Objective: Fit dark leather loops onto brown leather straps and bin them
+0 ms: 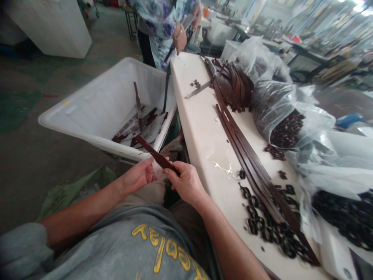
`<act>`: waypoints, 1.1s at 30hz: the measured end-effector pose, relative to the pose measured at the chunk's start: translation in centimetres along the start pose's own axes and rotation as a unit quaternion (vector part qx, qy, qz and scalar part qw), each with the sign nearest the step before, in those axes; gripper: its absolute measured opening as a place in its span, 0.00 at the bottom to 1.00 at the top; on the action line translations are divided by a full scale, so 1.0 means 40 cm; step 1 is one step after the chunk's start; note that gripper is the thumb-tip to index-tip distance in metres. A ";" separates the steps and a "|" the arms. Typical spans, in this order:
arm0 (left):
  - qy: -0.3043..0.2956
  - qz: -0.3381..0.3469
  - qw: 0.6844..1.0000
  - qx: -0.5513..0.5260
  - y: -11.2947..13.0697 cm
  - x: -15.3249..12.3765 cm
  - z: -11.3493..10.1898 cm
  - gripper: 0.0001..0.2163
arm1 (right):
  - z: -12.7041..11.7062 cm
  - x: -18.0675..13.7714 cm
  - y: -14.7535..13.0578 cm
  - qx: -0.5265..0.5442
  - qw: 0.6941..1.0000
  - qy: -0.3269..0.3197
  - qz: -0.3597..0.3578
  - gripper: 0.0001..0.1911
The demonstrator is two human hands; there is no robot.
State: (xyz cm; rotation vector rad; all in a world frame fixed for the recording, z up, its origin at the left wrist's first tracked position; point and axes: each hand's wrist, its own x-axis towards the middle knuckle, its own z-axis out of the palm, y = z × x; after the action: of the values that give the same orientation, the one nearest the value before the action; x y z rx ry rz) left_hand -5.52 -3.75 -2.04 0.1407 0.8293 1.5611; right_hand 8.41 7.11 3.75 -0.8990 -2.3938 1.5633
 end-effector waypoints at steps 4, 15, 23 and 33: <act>0.023 0.018 0.997 0.076 -0.028 0.000 0.008 0.14 | -0.003 0.002 0.011 0.006 1.000 0.010 0.009 0.11; 0.125 0.116 0.984 -0.052 0.048 0.038 -0.017 0.19 | -0.084 -0.131 0.004 -0.057 0.997 0.009 0.060 0.23; 0.126 0.075 0.981 -0.126 0.028 0.045 0.002 0.10 | -0.058 -0.199 0.018 -0.171 0.985 0.017 0.027 0.22; 0.087 0.055 0.993 -0.060 -0.004 0.030 0.010 0.15 | -0.035 -0.159 0.022 -0.201 0.979 0.016 0.000 0.21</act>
State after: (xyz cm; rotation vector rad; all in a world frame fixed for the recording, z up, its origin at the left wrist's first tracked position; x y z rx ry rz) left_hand -5.39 -2.50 -2.29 -0.0385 0.8730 1.7400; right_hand 14.51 4.96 4.86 -0.9779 -2.7366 1.0667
